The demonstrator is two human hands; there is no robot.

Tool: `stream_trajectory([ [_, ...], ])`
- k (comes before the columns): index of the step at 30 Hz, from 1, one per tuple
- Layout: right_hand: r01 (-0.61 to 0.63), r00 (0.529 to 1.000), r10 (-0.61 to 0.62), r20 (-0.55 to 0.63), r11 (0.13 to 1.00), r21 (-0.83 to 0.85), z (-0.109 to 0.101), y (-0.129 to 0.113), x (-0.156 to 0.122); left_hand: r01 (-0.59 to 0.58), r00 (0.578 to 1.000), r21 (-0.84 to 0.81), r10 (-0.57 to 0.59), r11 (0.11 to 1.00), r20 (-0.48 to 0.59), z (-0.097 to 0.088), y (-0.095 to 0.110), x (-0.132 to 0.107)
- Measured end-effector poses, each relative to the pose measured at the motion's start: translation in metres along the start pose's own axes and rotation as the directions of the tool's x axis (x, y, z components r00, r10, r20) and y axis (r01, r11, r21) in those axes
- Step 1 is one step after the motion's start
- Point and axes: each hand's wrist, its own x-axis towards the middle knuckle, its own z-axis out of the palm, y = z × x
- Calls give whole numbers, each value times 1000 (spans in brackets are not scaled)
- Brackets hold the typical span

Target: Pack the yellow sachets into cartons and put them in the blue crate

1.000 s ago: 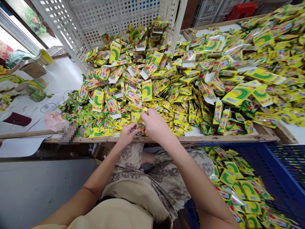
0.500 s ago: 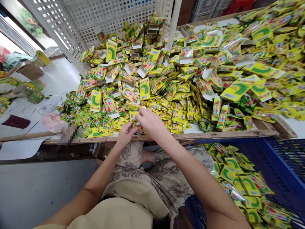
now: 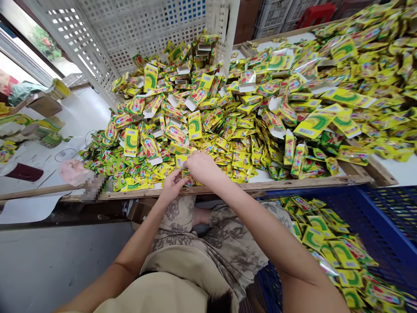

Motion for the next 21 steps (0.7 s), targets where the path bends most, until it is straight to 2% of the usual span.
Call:
stream_trajectory([
  [7,-181,982,184,-45,981,67,5,-1,-7,10,1000,-10,-10,1000,25,2,-2,3],
  [11,-210,973,221,-71,968,141,9,-2,-12,-9,1000,48,7,999,26,1,-1,6],
  [16,-233,958,258,-123,954,190,20,0,-13,1,999,31,-2,1000,45,-2,-4,7],
  [18,-224,966,242,-95,959,172,21,0,-11,14,998,33,-16,999,53,-3,-5,7],
  [21,-160,987,158,30,982,103,17,1,-4,6,998,52,-9,999,62,0,-2,6],
])
